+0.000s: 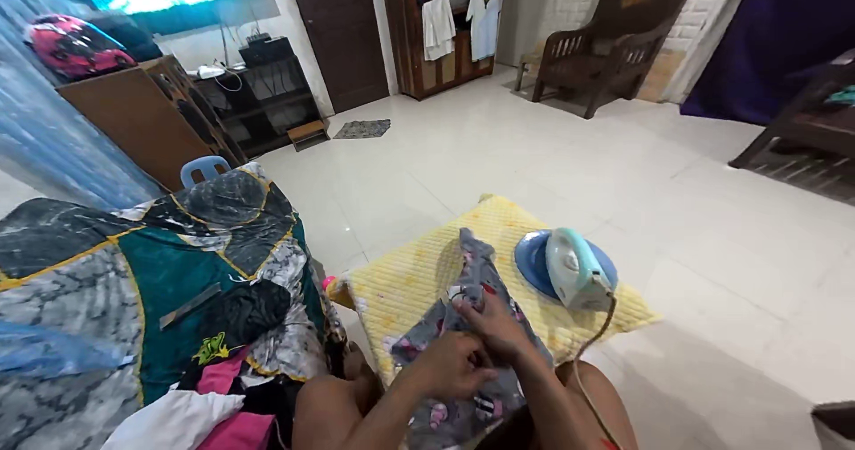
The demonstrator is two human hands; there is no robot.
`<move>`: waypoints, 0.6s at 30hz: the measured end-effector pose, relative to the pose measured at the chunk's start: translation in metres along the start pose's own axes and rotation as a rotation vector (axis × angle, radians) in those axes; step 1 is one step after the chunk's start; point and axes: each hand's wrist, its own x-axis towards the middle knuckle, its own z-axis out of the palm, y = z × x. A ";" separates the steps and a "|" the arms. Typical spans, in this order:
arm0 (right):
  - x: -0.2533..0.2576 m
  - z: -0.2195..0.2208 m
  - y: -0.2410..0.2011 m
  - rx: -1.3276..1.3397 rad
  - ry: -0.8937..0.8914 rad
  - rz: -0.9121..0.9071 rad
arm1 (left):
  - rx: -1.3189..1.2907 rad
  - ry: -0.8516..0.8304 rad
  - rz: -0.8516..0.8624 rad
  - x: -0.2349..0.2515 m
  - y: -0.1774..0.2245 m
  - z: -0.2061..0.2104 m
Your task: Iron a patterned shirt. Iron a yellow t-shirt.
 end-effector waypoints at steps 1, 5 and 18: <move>-0.003 -0.002 -0.003 -0.010 0.048 -0.031 | -0.053 -0.004 0.071 -0.003 0.001 0.000; -0.031 -0.031 -0.030 -0.123 -0.021 -0.123 | -0.121 0.497 0.085 0.004 -0.004 -0.044; -0.120 -0.120 -0.209 -0.397 -0.334 -0.723 | -0.765 -0.210 0.307 -0.008 0.037 -0.003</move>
